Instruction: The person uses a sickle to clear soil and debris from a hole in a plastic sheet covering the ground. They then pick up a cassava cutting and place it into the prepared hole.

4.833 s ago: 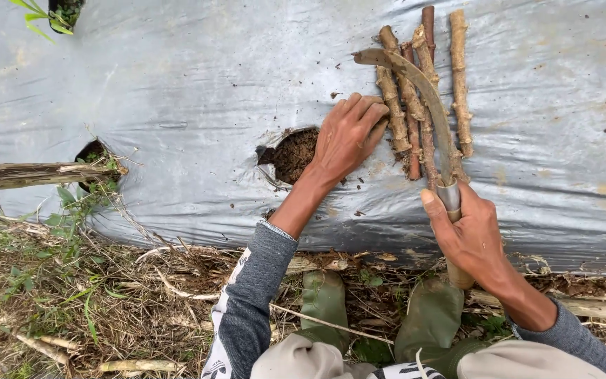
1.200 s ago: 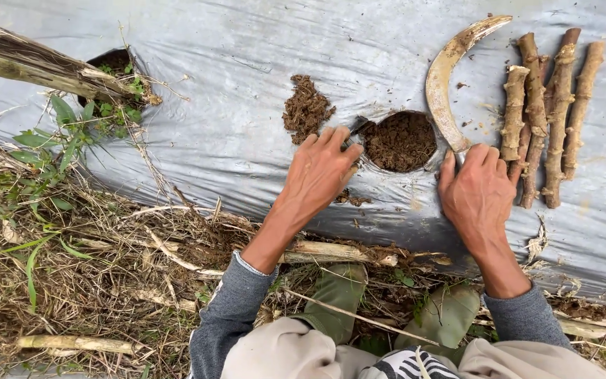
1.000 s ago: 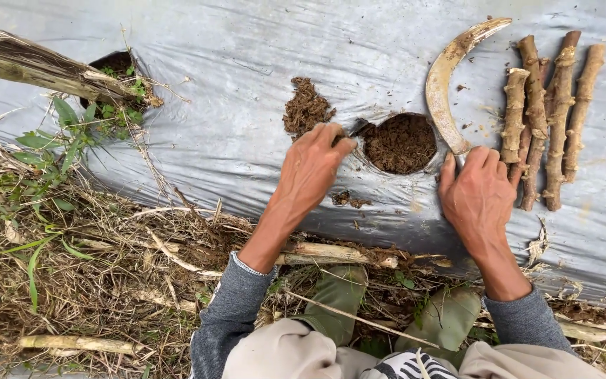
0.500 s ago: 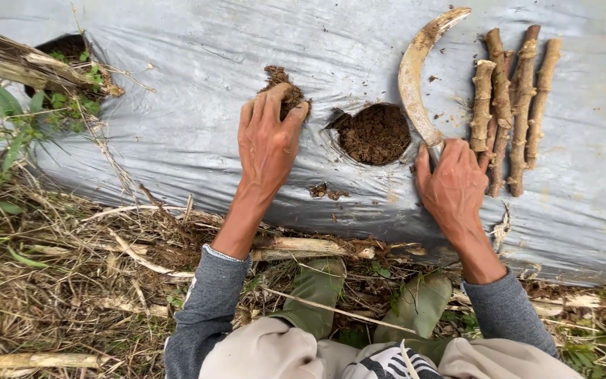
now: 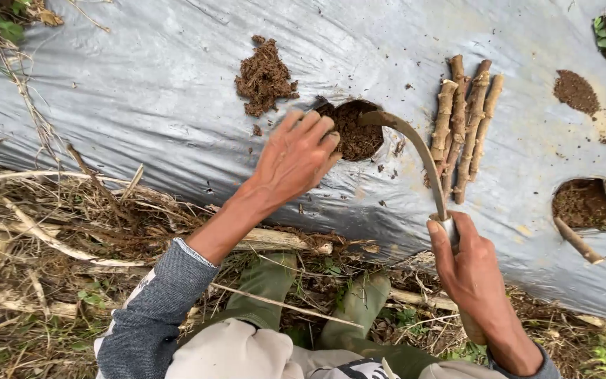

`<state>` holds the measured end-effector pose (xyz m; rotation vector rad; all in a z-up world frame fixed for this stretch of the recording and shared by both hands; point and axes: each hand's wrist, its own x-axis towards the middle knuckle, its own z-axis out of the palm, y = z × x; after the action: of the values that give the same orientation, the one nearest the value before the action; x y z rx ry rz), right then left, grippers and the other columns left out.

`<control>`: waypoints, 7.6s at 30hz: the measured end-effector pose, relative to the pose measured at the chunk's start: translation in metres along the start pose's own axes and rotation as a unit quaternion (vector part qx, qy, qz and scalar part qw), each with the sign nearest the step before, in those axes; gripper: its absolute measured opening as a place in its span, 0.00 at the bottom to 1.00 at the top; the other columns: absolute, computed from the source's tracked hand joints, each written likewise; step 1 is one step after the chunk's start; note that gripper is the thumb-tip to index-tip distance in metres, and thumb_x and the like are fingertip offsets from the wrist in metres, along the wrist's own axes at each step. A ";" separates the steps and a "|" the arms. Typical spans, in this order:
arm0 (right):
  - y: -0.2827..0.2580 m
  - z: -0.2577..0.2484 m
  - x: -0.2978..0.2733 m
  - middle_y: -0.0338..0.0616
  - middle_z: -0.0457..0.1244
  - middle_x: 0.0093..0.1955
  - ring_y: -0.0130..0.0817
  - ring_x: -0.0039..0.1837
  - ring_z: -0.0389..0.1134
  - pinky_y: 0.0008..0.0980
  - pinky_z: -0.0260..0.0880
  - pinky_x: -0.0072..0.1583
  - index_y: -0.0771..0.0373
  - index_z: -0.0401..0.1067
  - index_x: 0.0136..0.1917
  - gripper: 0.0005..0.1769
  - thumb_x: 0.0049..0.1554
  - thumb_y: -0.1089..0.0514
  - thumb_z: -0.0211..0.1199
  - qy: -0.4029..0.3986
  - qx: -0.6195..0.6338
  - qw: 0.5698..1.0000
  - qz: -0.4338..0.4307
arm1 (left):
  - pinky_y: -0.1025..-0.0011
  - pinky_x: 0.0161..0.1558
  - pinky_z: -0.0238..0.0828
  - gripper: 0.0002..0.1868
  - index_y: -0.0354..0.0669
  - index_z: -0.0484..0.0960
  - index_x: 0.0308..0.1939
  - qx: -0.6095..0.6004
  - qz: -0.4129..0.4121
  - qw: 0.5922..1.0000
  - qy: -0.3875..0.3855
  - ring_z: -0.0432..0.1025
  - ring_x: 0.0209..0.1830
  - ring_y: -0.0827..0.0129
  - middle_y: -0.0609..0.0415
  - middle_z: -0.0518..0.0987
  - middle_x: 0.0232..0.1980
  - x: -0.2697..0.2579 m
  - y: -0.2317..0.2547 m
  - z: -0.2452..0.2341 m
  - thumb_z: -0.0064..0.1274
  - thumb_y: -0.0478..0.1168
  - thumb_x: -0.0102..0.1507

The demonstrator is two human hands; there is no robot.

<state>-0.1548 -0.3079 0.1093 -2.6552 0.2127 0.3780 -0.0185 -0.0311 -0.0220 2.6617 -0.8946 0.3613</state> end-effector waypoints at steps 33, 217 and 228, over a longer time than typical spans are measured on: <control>-0.018 0.041 0.033 0.37 0.60 0.21 0.29 0.19 0.51 0.31 0.57 0.20 0.63 0.63 0.52 0.18 0.70 0.46 0.45 -0.145 -0.015 0.977 0.158 | 0.63 0.56 0.65 0.12 0.46 0.84 0.46 -0.080 0.074 0.991 0.083 0.70 0.47 0.65 0.54 0.78 0.43 -0.027 -0.004 0.021 0.53 0.49 0.69; 0.040 0.104 0.082 0.52 0.53 0.18 0.46 0.21 0.58 0.35 0.55 0.29 0.67 0.64 0.36 0.20 0.66 0.56 0.65 0.172 0.204 0.961 -0.071 | 0.48 0.60 0.73 0.14 0.48 0.84 0.54 0.009 -0.089 0.994 -0.070 0.80 0.55 0.47 0.42 0.85 0.49 0.069 -0.078 -0.039 0.49 0.29 0.68; 0.064 0.028 0.029 0.32 0.50 0.18 0.27 0.17 0.46 0.32 0.43 0.19 0.68 0.65 0.51 0.25 0.66 0.43 0.42 -0.035 0.105 0.986 -0.124 | 0.59 0.55 0.73 0.24 0.50 0.77 0.63 -0.016 0.100 0.992 0.077 0.74 0.52 0.60 0.49 0.78 0.59 0.027 -0.029 -0.032 0.70 0.45 0.66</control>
<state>-0.1474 -0.3552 0.0505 -2.4175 -0.0967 0.3462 0.0155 -0.0120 0.0103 2.4821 -1.1094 0.5842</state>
